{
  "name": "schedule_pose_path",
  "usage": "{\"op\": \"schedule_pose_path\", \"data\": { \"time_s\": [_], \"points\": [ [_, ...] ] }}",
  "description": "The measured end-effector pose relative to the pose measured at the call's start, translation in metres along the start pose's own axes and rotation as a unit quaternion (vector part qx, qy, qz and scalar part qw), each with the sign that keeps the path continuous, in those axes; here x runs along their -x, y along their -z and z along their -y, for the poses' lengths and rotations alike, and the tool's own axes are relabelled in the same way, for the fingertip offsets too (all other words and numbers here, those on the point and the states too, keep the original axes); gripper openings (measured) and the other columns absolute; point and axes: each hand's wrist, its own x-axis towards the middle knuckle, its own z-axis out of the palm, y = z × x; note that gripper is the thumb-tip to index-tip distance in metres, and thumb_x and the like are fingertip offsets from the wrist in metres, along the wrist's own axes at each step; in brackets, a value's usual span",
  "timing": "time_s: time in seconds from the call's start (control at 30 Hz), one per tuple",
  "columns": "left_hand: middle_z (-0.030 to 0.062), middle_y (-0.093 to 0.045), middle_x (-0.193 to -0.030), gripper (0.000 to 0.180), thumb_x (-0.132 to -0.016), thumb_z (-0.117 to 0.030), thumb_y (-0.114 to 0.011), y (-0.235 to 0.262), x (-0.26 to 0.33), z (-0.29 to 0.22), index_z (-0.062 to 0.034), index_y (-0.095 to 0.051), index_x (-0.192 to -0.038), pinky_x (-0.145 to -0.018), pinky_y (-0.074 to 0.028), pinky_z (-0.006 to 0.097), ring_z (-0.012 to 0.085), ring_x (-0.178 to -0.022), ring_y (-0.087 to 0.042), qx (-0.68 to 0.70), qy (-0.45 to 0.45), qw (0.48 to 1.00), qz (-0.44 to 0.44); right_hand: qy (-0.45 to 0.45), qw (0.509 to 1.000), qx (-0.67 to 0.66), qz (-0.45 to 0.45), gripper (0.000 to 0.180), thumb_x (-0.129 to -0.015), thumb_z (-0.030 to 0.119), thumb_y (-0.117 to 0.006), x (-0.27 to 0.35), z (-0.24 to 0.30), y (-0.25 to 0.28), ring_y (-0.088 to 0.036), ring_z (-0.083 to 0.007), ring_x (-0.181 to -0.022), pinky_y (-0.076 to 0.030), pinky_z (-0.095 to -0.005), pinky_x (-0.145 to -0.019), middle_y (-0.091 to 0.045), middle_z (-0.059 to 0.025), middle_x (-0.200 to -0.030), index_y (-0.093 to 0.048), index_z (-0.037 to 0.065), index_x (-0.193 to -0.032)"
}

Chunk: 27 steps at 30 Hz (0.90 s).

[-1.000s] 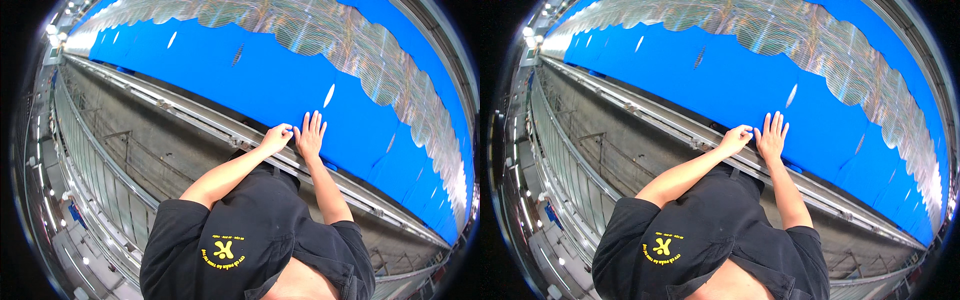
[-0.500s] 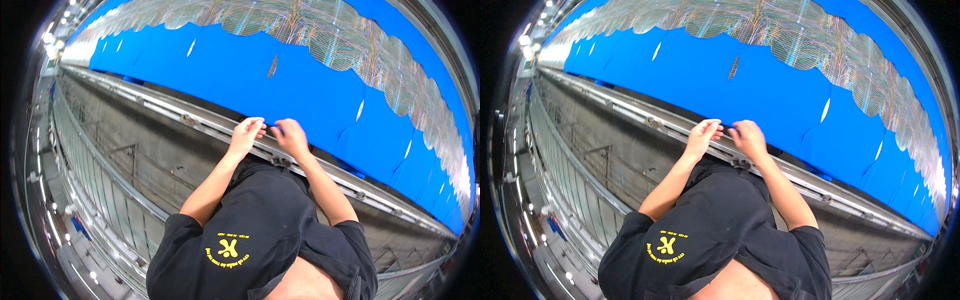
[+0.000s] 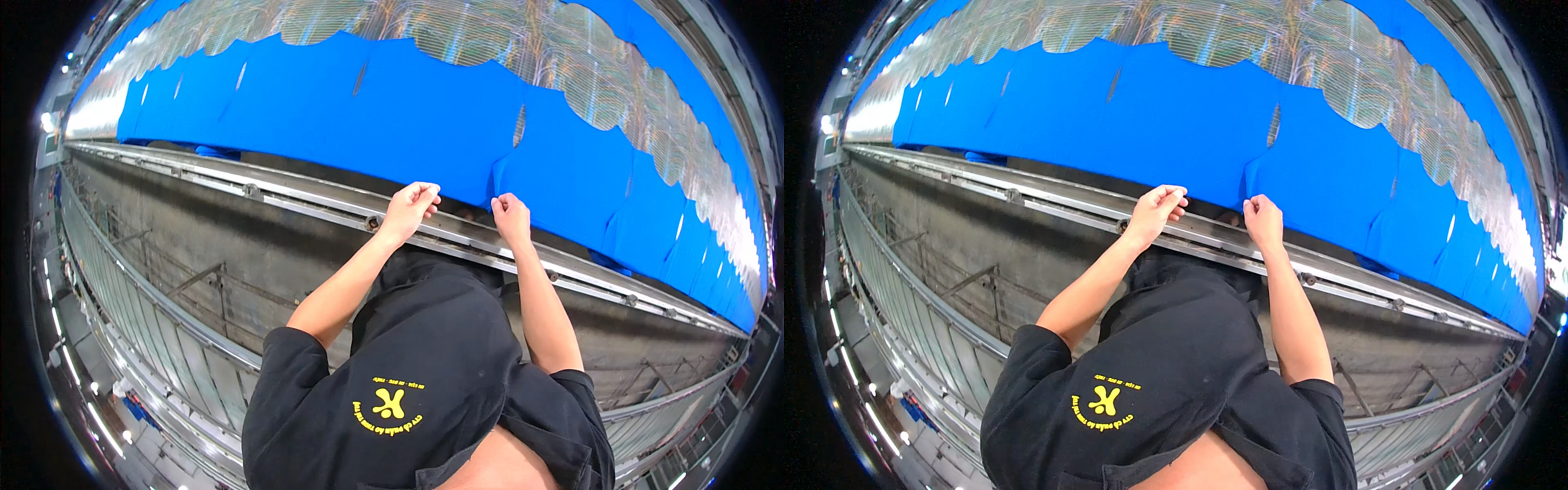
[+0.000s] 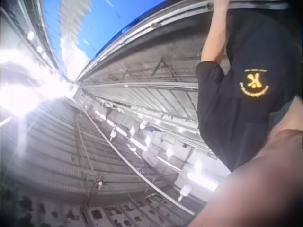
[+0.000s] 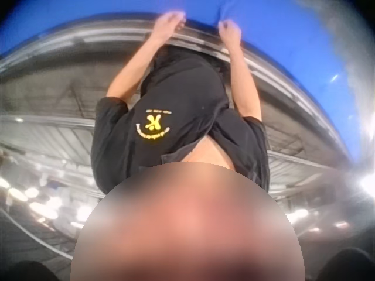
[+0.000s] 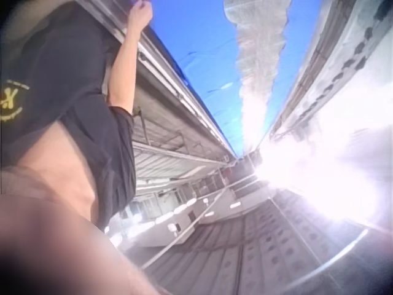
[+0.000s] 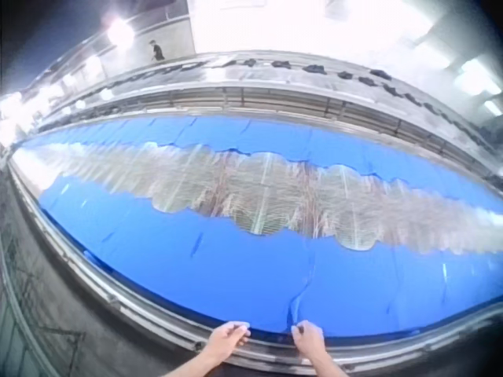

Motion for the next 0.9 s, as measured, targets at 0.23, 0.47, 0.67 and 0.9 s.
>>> {"op": "schedule_pose_path", "data": {
  "time_s": [0.23,0.47,0.67,0.9],
  "points": [
    [0.0044,-0.074,-0.103,0.027,-0.104,-0.027,-0.069,-0.039,-0.053,-0.007,-0.0035,-0.073,-0.118,-0.078,-0.056,0.03,0.012,-0.088,-0.068,-0.165,-0.061,0.98,0.094,-0.209,0.947,-0.126,-0.209,0.026,-0.097,0.027,-0.071,0.0,-0.088,0.06,-0.072,-0.0229,-0.078,-0.056,-0.0386,-0.076,-0.074,-0.0125,-0.083,-0.072,0.001,-0.099],
    [0.0129,-0.072,-0.102,0.026,-0.096,-0.025,-0.074,-0.11,-0.138,-0.039,-0.0062,-0.076,-0.114,-0.087,-0.056,0.042,0.03,-0.098,-0.07,-0.511,-0.309,0.773,0.216,-0.241,0.919,-0.082,-0.302,0.029,-0.098,0.031,-0.074,0.01,-0.055,0.058,-0.071,-0.0302,-0.081,-0.055,-0.0437,-0.077,-0.074,-0.0143,-0.088,-0.07,0.002,-0.102],
    [0.011,-0.068,-0.1,0.021,-0.092,-0.027,-0.076,-0.149,-0.201,-0.049,-0.0105,-0.077,-0.105,-0.092,-0.053,0.046,0.0321,-0.102,-0.066,-0.58,-0.432,0.638,0.265,-0.129,0.955,-0.189,-0.19,0.02,-0.097,0.02,-0.075,0.044,0.014,0.02,-0.069,-0.0253,-0.073,-0.055,-0.0394,-0.07,-0.072,-0.0143,-0.081,-0.072,0.001,-0.101],
    [0.0095,-0.066,-0.1,0.017,-0.092,-0.024,-0.075,-0.164,-0.224,-0.062,-0.0073,-0.074,-0.096,-0.09,-0.053,0.045,0.0307,-0.104,-0.065,-0.612,-0.427,0.564,0.354,-0.212,0.955,-0.028,-0.205,0.022,-0.096,0.024,-0.074,0.029,0.024,-0.008,-0.071,-0.035,-0.081,-0.056,-0.0486,-0.074,-0.072,-0.0143,-0.087,-0.068,0.003,-0.097]
  ]
}}
